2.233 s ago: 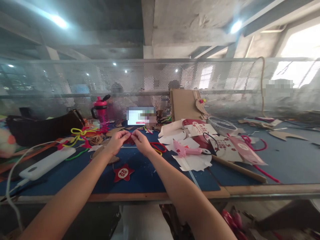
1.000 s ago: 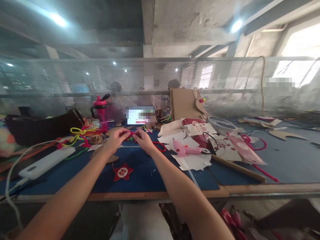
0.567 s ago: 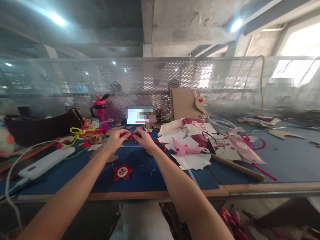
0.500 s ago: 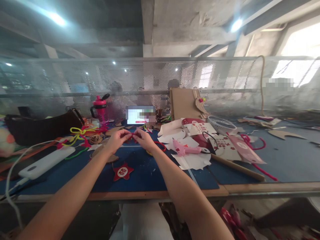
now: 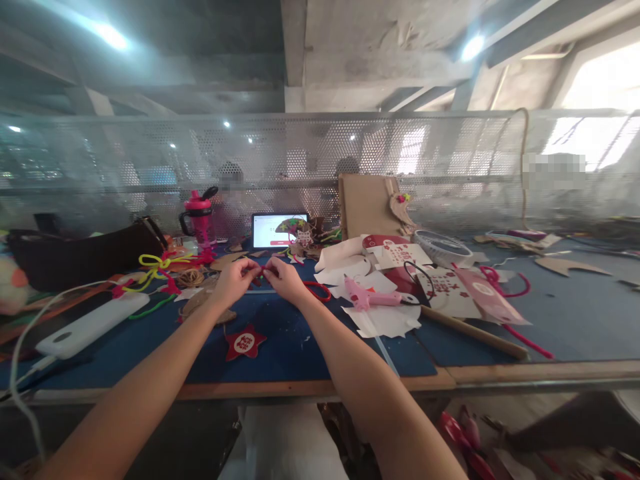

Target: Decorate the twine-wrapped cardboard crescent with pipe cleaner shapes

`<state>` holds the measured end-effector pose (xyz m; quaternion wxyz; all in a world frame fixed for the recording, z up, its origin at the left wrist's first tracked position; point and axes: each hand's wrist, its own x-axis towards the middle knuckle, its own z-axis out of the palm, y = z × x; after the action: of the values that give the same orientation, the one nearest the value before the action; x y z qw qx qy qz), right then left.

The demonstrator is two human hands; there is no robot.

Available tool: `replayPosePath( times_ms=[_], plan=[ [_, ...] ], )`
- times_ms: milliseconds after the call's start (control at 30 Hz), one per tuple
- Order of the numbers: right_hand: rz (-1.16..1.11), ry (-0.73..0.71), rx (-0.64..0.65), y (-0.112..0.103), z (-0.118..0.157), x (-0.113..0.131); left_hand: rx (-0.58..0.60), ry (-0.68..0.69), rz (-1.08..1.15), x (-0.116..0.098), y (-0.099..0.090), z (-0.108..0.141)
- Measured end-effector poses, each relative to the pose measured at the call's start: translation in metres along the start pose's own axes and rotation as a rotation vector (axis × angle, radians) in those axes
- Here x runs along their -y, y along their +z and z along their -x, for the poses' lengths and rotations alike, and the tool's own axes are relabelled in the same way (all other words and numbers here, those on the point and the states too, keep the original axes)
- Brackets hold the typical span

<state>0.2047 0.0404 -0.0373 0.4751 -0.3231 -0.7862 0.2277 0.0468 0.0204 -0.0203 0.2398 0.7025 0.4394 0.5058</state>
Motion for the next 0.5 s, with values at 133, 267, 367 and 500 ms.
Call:
replayPosePath(
  times_ms=[133,267,367,500],
  plan=[
    [-0.136,0.057,-0.023,0.0,-0.0001,-0.0016,0.058,-0.12,0.186,-0.0017,0.0011,0.0002],
    [-0.171,0.072,-0.016,0.0014,-0.0002,-0.0034,0.084,-0.099,0.205,-0.0027,0.0013,0.0013],
    [-0.199,0.091,-0.011,0.0014,-0.0001,-0.0033,0.065,-0.097,0.218,-0.002,0.0017,0.0012],
    [-0.158,0.082,-0.023,-0.002,0.0007,0.0008,0.092,-0.111,0.235,-0.0004,0.0028,0.0009]
  ],
)
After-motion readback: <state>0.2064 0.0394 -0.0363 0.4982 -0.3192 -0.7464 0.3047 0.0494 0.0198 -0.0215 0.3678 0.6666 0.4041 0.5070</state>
